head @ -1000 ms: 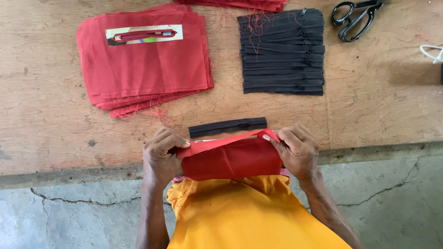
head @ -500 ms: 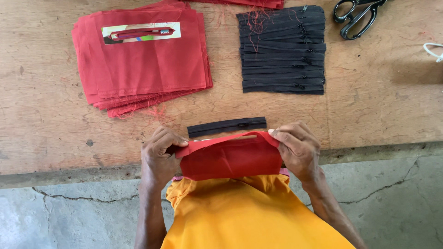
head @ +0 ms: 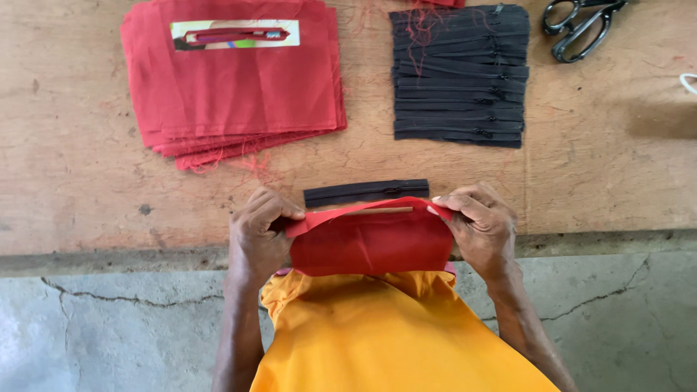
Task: The person repeatedly picks up a red fabric pouch and a black zipper, aligns the zipper with the pouch opening, and folds the fabric over it. The person then places the prepared pouch onto a stack of finished items on the table.
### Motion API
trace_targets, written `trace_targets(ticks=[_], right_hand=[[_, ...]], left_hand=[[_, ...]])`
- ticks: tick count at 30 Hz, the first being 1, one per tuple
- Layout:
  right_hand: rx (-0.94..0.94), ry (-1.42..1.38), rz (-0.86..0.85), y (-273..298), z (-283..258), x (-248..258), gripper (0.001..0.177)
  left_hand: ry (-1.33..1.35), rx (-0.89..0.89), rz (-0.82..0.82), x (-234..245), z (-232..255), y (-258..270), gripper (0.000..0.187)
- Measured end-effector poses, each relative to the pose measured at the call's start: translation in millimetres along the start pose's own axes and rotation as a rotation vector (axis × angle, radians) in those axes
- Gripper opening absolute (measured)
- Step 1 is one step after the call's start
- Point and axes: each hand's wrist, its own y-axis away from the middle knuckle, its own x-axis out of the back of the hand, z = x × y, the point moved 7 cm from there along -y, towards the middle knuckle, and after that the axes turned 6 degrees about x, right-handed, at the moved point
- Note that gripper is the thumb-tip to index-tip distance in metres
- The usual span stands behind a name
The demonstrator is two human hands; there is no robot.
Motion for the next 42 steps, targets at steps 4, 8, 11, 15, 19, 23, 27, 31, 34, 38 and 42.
trace_targets(ticks=[4,8,11,15,19,23,27,31,34,38,42], right_hand=[[-0.031,-0.002,-0.004,1,-3,0,0.022],[-0.045,-0.004,-0.006,0,-4,-1,0.022],[-0.02,0.002,0.002,0,-4,-1,0.021],[-0.026,-0.005,0.002,1,-2,-2,0.021],[-0.036,-0.028,0.007,0,-2,-3,0.02],[-0.03,-0.004,-0.022,-2,-1,-2,0.019],[-0.083,-0.038,-0.03,-4,2,-2,0.015],[-0.141,-0.051,-0.045,-5,2,-3,0.016],[-0.158,-0.037,-0.058,-6,1,-3,0.016],[-0.196,0.004,-0.086,-8,2,-3,0.02],[-0.182,0.025,-0.078,-10,2,-4,0.022]], left_hand=[[0.002,-0.023,0.012,1,-2,1,0.025],[0.005,-0.017,0.007,1,-1,2,0.025],[0.015,-0.032,0.022,2,-2,1,0.026],[0.007,-0.017,0.016,-1,-8,3,0.025],[-0.008,-0.015,0.016,1,-5,3,0.025],[-0.031,0.029,0.004,0,2,2,0.024],[-0.035,0.0,-0.006,-1,6,0,0.028],[-0.053,-0.01,-0.021,-1,5,0,0.029],[-0.056,-0.003,-0.027,-2,4,0,0.03],[-0.049,-0.004,-0.03,-1,6,-1,0.03],[-0.083,0.012,-0.043,-2,6,-2,0.031]])
